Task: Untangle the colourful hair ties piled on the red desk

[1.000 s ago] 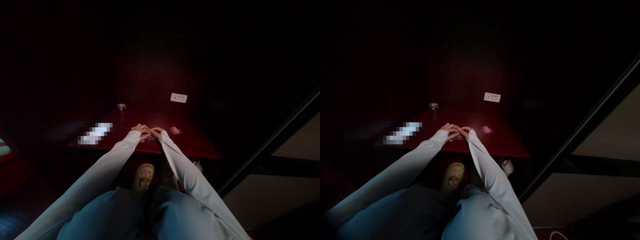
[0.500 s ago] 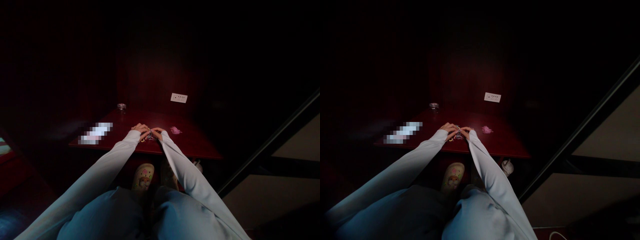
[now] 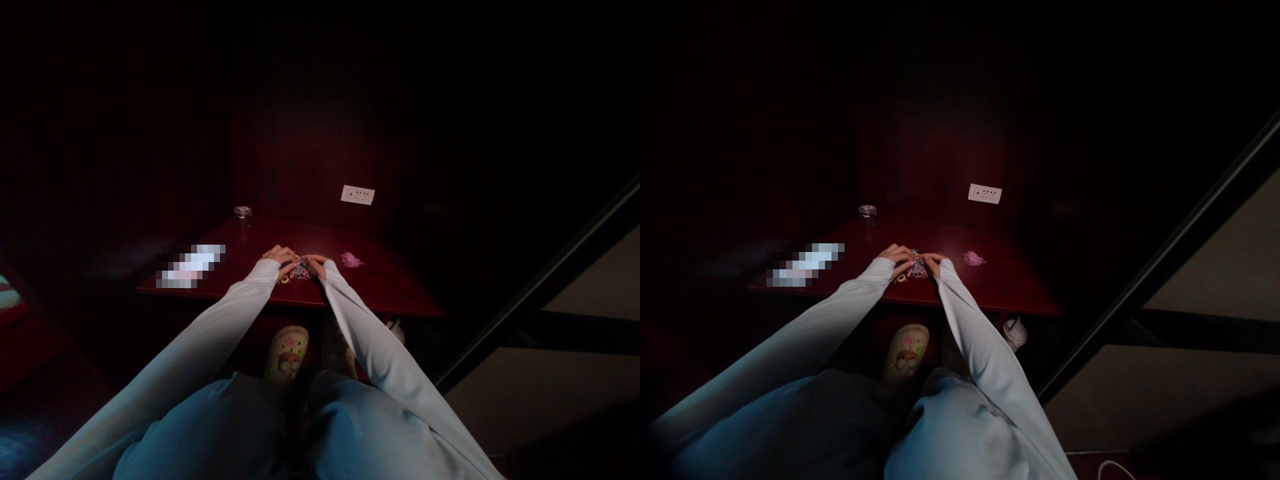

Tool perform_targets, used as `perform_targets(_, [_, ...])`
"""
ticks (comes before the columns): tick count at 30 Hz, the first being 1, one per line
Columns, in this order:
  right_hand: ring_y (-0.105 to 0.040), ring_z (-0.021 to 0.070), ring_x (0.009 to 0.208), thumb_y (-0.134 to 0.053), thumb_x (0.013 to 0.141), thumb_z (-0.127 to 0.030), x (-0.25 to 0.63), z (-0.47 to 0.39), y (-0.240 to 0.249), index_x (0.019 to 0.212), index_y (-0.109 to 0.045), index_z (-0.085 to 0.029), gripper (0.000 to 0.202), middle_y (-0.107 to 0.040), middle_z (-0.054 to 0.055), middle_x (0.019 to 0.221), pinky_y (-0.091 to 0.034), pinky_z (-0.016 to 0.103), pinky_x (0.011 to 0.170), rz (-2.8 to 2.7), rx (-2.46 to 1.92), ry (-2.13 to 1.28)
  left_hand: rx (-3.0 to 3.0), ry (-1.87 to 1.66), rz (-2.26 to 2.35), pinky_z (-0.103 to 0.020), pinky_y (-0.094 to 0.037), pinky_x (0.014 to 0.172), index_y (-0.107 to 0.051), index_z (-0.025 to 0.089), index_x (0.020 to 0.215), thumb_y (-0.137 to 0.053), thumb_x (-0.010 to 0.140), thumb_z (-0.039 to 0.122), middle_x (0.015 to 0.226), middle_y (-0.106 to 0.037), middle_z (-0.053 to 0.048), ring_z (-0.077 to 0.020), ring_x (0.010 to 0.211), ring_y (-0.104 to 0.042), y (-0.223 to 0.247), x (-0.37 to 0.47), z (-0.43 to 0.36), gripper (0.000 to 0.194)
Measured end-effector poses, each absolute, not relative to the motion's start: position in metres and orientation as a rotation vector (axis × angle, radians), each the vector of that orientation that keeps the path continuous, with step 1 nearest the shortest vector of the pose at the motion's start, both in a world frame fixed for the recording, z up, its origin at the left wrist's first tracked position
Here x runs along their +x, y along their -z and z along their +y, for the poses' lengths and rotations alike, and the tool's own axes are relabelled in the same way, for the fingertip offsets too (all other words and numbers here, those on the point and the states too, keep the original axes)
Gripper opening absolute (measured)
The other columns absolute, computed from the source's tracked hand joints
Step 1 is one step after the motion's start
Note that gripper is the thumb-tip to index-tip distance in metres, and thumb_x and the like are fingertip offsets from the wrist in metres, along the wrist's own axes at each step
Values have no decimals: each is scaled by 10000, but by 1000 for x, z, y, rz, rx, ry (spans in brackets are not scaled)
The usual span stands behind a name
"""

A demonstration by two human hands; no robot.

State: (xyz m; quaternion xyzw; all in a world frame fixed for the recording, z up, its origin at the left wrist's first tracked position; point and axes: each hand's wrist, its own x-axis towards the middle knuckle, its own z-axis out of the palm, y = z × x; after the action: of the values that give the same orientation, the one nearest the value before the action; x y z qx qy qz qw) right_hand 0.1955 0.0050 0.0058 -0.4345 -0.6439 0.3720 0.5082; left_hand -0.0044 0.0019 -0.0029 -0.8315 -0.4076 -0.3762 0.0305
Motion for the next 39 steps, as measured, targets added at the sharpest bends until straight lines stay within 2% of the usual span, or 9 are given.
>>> perform_targets(6, [-724, 251, 961, -769, 762, -588, 197, 4, -9, 837, -789, -211, 385, -786, 67, 909, -546, 388, 935, -1624, -960, -883, -2566, 1176, -1209, -360, -456, 837, -773, 259, 893, -603, 975, 419, 1035, -736, -35, -224, 938, -561, 8, -5, 8, 247])
perform_targets(12, [-693, 228, 880, -799, 703, -630, 195, 7, -5, 747, -785, -241, 391, -760, 29, 789, -523, 370, 895, -1669, -985, -756, -2560, 1214, -1205, -361, -461, 823, -778, 262, 833, -607, 968, 446, 986, -745, -38, -223, 912, -561, 11, -3, 12, 285])
perform_targets(17, [-652, 217, 873, -781, 774, -508, 206, 7, -8, 755, -789, -246, 263, -738, 25, 796, -483, 386, 935, -1675, -1126, -559, -2569, 1214, -1238, -367, -465, 842, -772, 266, 860, -592, 970, 455, 1005, -750, -37, -228, 938, -571, 6, -1, 6, 283])
perform_targets(21, [-602, 233, 927, -709, 850, -448, 229, 14, -14, 802, -789, -217, 249, -714, 57, 852, -421, 472, 1030, -1421, -1325, -315, -2566, 1170, -1289, -380, -460, 874, -769, 260, 905, -566, 974, 436, 1041, -751, -39, -235, 966, -574, -3, 0, -5, 278])
perform_targets(26, [-510, 305, 1073, -769, 816, -413, 243, 25, -18, 772, -787, -189, 230, -686, 103, 934, -314, 588, 1064, -1334, -1581, -186, -2589, 1139, -1307, -382, -462, 892, -770, 245, 932, -496, 1001, 434, 1042, -746, -50, -236, 968, -570, -10, 0, -12, 340])
perform_targets(30, [-475, 303, 1075, -776, 813, -393, 239, 26, -20, 746, -785, -168, 235, -680, 126, 990, -294, 532, 1056, -1427, -1705, -169, -2568, 1164, -1343, -379, -460, 887, -773, 242, 951, -480, 1009, 442, 1035, -741, -55, -234, 959, -567, -11, 0, -12, 359])
perform_targets(35, [-489, 280, 1080, -572, 956, -419, 239, 14, -24, 905, -789, -183, 325, -681, 110, 1044, -318, 467, 1018, -1227, -1757, -114, -2529, 1221, -1383, -380, -445, 890, -765, 243, 896, -473, 1016, 402, 1022, -743, -50, -234, 961, -570, -11, 1, -17, 354])
perform_targets(39, [-500, 259, 1057, -476, 981, -457, 241, 0, -26, 945, -785, -218, 391, -688, 78, 1033, -316, 423, 991, -1116, -1688, -156, -2378, 1338, -1552, -393, -423, 902, -745, 251, 817, -457, 1022, 364, 1009, -750, -32, -239, 987, -569, -16, -1, -22, 371])
